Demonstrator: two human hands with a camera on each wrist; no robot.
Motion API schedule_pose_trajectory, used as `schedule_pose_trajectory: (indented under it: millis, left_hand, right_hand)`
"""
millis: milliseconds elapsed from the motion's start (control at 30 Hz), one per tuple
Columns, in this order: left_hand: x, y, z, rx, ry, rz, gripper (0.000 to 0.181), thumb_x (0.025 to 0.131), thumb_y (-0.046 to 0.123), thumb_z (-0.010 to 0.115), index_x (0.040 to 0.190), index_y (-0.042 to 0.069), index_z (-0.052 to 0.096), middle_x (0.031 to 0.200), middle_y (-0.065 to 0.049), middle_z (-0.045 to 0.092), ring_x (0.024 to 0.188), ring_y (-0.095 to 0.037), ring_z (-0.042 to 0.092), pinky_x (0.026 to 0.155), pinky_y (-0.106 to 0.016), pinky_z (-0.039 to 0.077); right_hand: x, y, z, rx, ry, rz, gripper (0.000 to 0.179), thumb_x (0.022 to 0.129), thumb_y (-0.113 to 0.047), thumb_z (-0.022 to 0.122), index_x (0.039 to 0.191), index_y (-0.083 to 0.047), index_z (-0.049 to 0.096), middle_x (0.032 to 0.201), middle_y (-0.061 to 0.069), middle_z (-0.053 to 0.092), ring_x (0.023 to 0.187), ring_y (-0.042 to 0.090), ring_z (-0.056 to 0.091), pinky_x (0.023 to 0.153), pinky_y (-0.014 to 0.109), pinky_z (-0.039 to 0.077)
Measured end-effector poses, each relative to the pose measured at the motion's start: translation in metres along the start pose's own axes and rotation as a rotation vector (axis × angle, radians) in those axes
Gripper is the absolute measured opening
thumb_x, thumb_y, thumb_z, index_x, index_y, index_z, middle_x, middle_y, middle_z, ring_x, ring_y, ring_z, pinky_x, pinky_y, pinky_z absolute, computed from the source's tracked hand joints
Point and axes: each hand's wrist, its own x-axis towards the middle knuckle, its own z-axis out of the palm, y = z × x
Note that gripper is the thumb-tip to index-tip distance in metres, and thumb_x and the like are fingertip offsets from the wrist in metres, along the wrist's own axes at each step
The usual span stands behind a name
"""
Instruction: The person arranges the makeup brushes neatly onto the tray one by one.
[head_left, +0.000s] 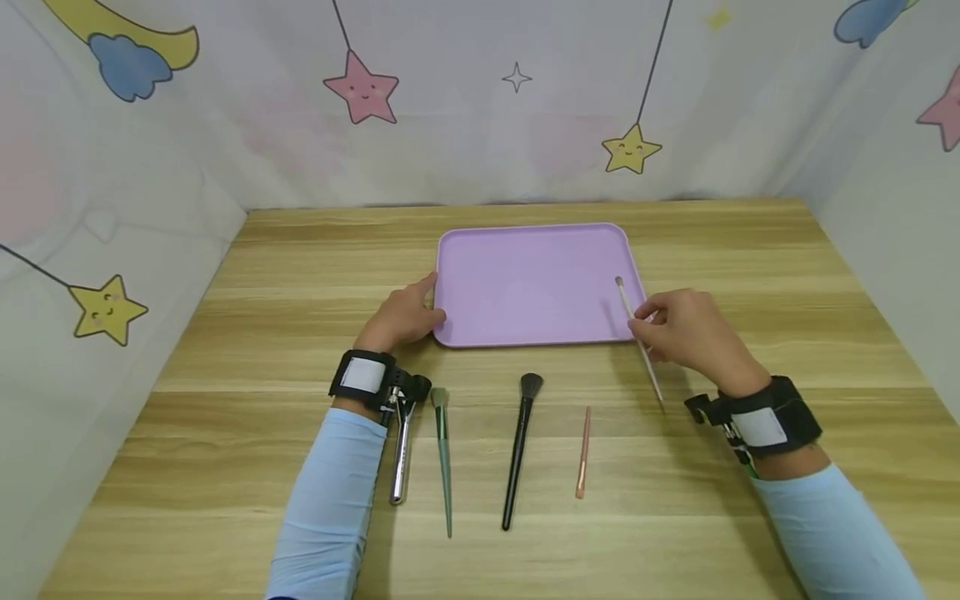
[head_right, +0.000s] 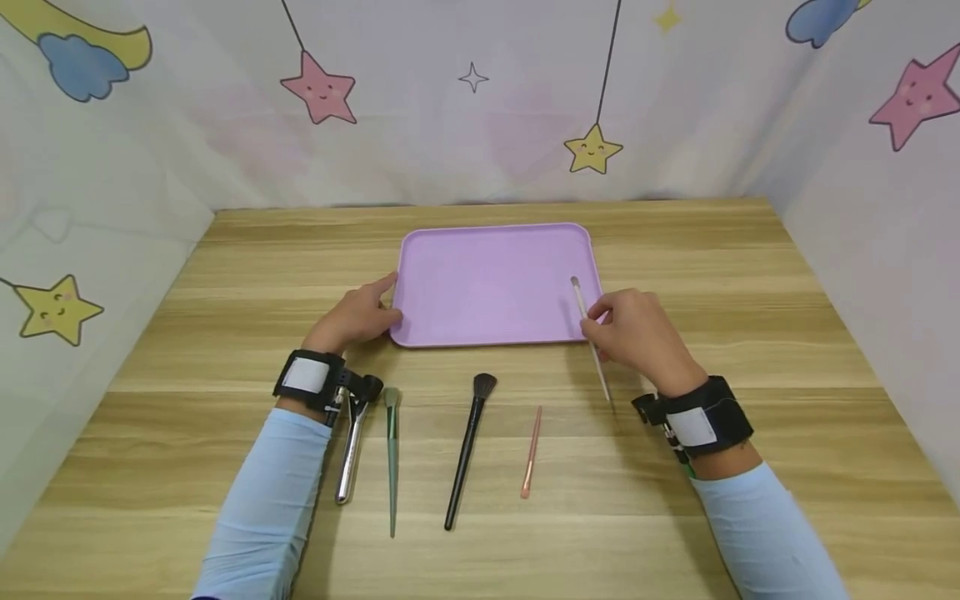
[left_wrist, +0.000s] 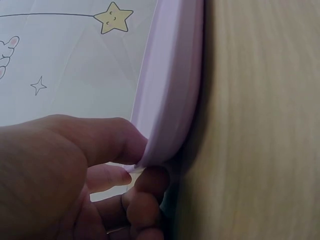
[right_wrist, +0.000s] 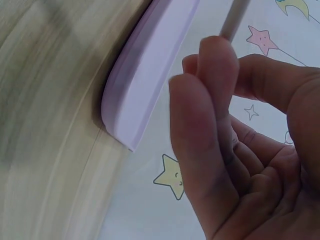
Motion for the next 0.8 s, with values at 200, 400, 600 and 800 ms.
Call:
schedule_pose_trajectory:
  millis: [200,400,600,800]
  left_hand:
    - [0.001,-0.001,0.001,0.006,0.004,0.005,0.076,0.095,0.021,0.055,0.162,0.007,0.02,0.148,-0.018,0.045,0.081,-0.029,0.046,0.086,-0.04,0.039]
    - [0.002,0.0,0.001,0.008,0.002,0.002,0.076,0.096,0.022,0.055,0.162,0.008,0.019,0.128,-0.022,0.057,0.068,-0.023,0.043,0.075,-0.037,0.04]
    - [0.002,-0.001,0.003,0.008,0.006,0.006,0.075,0.097,0.022,0.054,0.162,0.009,0.02,0.129,-0.02,0.056,0.062,-0.02,0.035,0.068,-0.036,0.037]
    - [0.003,-0.003,0.002,0.009,0.011,-0.005,0.075,0.097,0.022,0.055,0.162,0.01,0.02,0.08,-0.014,0.048,0.054,-0.016,0.034,0.063,-0.034,0.037]
  right_hand:
    - [0.007,0.008,-0.001,0.024,0.01,0.041,0.029,0.094,-0.017,0.067,0.108,0.008,0.071,0.08,0.013,0.072,0.057,0.02,0.069,0.053,0.031,0.053]
    - [0.015,0.01,-0.003,0.024,0.02,0.063,0.03,0.094,-0.019,0.066,0.108,0.008,0.07,0.076,0.01,0.071,0.058,0.023,0.069,0.051,0.032,0.05]
    - [0.025,0.013,-0.003,0.063,0.035,0.063,0.031,0.095,-0.019,0.066,0.108,0.009,0.07,0.079,0.013,0.071,0.057,0.022,0.069,0.051,0.03,0.053]
    - [0.033,0.013,0.0,0.069,0.024,0.084,0.032,0.096,-0.02,0.066,0.11,0.009,0.069,0.076,0.011,0.07,0.056,0.02,0.067,0.051,0.029,0.052]
